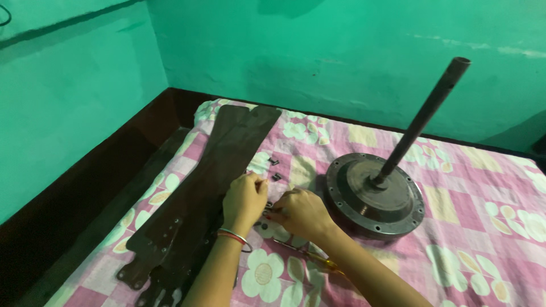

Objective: The person assembles a ceiling fan motor housing on a bed. They place the motor casing and cover, insert a central rod, and secure the assembly with screws and washers using a screwdriver. Fan blades and hardware are laid out nearby.

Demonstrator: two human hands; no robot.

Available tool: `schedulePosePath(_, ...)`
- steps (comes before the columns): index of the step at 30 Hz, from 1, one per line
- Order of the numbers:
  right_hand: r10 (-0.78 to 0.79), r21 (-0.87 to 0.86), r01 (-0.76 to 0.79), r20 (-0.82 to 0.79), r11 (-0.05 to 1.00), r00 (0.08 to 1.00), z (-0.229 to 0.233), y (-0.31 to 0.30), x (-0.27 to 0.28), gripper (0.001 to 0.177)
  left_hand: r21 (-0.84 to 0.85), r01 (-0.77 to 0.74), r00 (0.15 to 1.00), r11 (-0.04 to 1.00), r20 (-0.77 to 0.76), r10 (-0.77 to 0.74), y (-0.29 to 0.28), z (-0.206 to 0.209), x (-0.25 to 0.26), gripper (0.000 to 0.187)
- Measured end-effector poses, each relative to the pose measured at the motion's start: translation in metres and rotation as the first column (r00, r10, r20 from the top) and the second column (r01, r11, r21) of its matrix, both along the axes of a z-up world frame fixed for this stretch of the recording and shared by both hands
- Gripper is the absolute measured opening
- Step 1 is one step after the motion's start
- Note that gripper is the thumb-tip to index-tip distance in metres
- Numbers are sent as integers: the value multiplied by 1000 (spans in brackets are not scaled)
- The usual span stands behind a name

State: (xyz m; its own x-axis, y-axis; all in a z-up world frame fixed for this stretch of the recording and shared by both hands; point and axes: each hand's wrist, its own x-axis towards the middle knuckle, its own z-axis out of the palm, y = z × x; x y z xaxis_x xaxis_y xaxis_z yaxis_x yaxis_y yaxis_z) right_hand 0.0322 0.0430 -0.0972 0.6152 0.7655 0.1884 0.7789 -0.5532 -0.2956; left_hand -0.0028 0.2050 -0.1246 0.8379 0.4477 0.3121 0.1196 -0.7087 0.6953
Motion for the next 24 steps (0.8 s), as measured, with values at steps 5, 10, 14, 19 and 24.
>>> schedulePosePath(5,-118,-89,127,101,988,988,-17,8,0,24,9,14,999,1000,-38,-13,-6,-5,-1,19)
schedulePosePath(10,-81,-37,96,282,995,956,-30,6,-4,16,73,-19,997,997,-68,24,-7,-5,-4,17)
schedulePosePath(14,-51,-42,69,336,997,940,-31,-5,-3,14,133,-10,999,991,43,4,-8,-4,-4,17)
schedulePosePath(19,-20,9,18,303,1000,953,-34,-6,-1,15,108,-40,998,993,55,34,-10,-5,-4,15)
schedulePosePath(24,-13,-85,50,386,995,923,-36,2,-4,10,133,-21,992,991,129,3,-11,-6,-6,16)
